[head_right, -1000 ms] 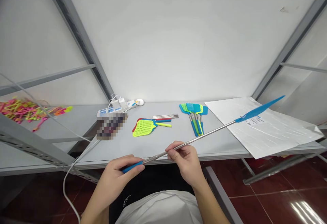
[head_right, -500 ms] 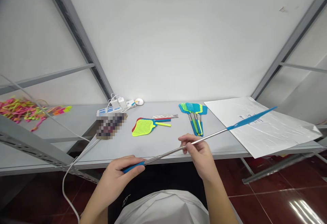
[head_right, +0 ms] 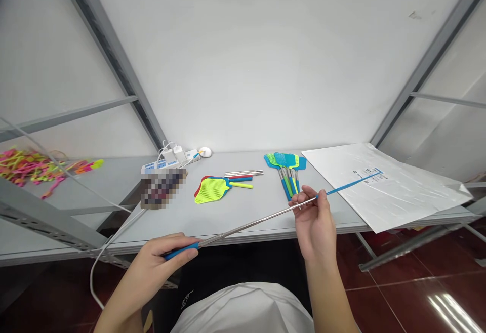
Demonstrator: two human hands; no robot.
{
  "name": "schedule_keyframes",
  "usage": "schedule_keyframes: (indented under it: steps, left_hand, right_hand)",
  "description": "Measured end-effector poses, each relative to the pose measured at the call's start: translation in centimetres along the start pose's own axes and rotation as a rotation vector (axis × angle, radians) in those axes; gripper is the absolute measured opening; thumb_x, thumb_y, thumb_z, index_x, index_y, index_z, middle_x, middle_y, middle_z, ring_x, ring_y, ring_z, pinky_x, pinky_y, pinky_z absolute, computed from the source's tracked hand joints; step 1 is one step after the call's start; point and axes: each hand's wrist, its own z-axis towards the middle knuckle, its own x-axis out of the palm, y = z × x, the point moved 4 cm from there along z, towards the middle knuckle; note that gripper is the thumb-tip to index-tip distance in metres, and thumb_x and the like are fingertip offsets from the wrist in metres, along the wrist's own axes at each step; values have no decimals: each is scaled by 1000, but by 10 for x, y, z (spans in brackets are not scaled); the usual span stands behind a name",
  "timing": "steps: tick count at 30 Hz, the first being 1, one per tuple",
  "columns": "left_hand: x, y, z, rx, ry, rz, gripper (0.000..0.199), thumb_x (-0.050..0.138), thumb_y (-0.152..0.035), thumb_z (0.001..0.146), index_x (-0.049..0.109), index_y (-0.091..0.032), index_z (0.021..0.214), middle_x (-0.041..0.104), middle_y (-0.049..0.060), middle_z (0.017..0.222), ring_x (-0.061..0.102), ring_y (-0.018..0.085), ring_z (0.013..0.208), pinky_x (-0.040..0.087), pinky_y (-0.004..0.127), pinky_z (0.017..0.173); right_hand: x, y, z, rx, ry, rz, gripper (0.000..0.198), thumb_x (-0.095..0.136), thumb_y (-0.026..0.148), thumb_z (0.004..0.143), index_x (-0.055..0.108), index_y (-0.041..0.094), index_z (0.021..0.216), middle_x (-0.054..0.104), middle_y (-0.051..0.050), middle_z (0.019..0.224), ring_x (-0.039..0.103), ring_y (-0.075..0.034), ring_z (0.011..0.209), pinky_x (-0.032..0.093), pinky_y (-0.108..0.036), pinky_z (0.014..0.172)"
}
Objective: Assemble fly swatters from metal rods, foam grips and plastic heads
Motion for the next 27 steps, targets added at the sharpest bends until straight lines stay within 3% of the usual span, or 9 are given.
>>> schedule_keyframes:
  steps: [7, 11, 16, 21, 27]
  left_hand:
    - [-1, 8, 0, -64, -60, -38, 24, 72, -48, 80, 78, -24, 83, 73, 2, 81, 64, 18, 77, 48, 24, 73]
    - [11, 3, 3, -100, -132, -78, 27, 75, -49, 76, 77, -24, 84, 74, 3, 82, 65, 20, 77, 50, 26, 73]
    - [31, -10, 6, -111, -105, -124, 29, 72, -50, 79, 77, -23, 87, 71, 2, 73, 61, 17, 64, 49, 26, 65]
    - [43, -15, 5, -94, -117, -214, 30, 72, -48, 79, 77, -20, 87, 67, 1, 68, 51, 12, 52, 42, 23, 51]
    - [64, -24, 8, -78, -38, -374, 33, 66, -48, 86, 74, -17, 96, 54, -3, 57, 46, 9, 48, 39, 21, 49]
  right_hand:
    - [0, -4, -4, 15, 42, 10, 28, 69, 51, 85, 72, 24, 81, 66, 2, 71, 67, -17, 89, 53, -34, 86]
    - [20, -30, -28, 59, 217, -96, 25, 67, 47, 87, 74, 24, 82, 71, -2, 75, 66, -21, 103, 46, -37, 98]
    - [42, -61, -61, 207, 352, -191, 30, 57, 45, 94, 75, 23, 86, 73, -8, 112, 63, -26, 115, 41, -44, 103]
    - [50, -62, -75, 214, 388, -210, 29, 59, 46, 93, 74, 24, 84, 73, -9, 116, 61, -28, 118, 37, -48, 107]
    - [52, -63, -75, 253, 453, -246, 28, 61, 47, 92, 77, 24, 95, 72, -10, 119, 64, -28, 113, 39, -50, 106]
